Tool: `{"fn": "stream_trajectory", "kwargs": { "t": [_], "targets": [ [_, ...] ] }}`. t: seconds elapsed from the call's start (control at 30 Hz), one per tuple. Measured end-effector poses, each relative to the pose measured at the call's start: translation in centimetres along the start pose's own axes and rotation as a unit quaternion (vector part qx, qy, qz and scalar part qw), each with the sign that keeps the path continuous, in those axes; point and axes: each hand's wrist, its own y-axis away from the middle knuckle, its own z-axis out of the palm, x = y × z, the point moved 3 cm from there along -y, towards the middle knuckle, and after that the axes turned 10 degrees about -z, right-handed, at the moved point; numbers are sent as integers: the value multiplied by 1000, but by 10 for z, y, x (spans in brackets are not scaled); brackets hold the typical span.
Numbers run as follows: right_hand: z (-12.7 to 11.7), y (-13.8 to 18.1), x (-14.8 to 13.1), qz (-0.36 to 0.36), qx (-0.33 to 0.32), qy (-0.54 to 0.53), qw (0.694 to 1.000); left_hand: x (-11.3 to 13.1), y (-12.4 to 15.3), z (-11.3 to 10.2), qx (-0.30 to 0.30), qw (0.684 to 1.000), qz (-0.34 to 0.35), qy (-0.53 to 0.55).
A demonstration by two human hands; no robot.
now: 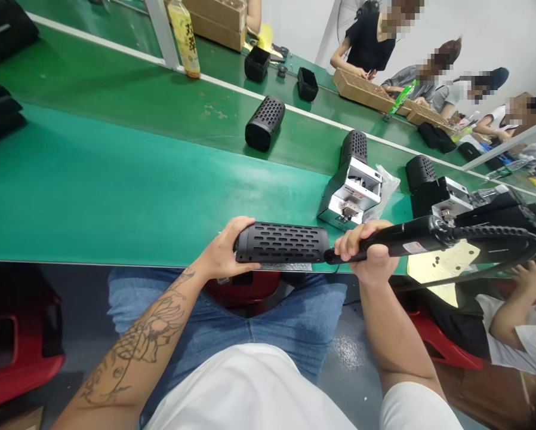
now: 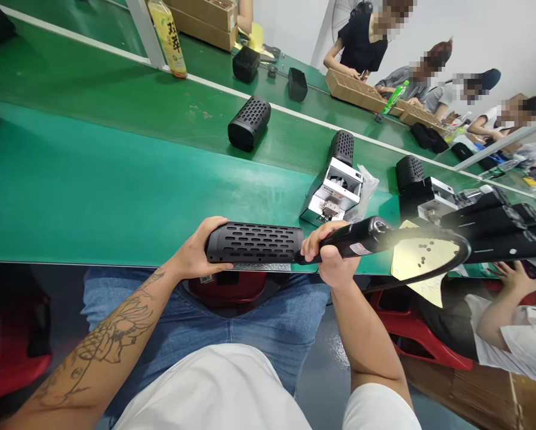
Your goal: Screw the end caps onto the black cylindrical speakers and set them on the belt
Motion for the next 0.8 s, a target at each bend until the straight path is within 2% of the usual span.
{"fn": "stream_trajectory", "kwargs": {
  "t": [0.17, 0.43, 0.57, 0.7, 0.8],
  "targets": [
    [2, 5, 2, 10, -8, 6, 1000, 1, 0, 0, 4, 1000, 9, -2],
    [3, 5, 7, 23, -61, -45, 997, 3, 0, 1, 10, 1000, 13, 5],
    [2, 10, 5, 21, -73, -11, 997, 7, 0, 1, 4, 1000, -1, -1],
    [-3, 11, -1, 14, -61, 5, 998, 10, 4, 1, 18, 1000, 15, -2],
    [-20, -11, 2, -2, -10, 27, 1000, 10, 8, 2, 35, 999, 25, 1]
  ]
}}
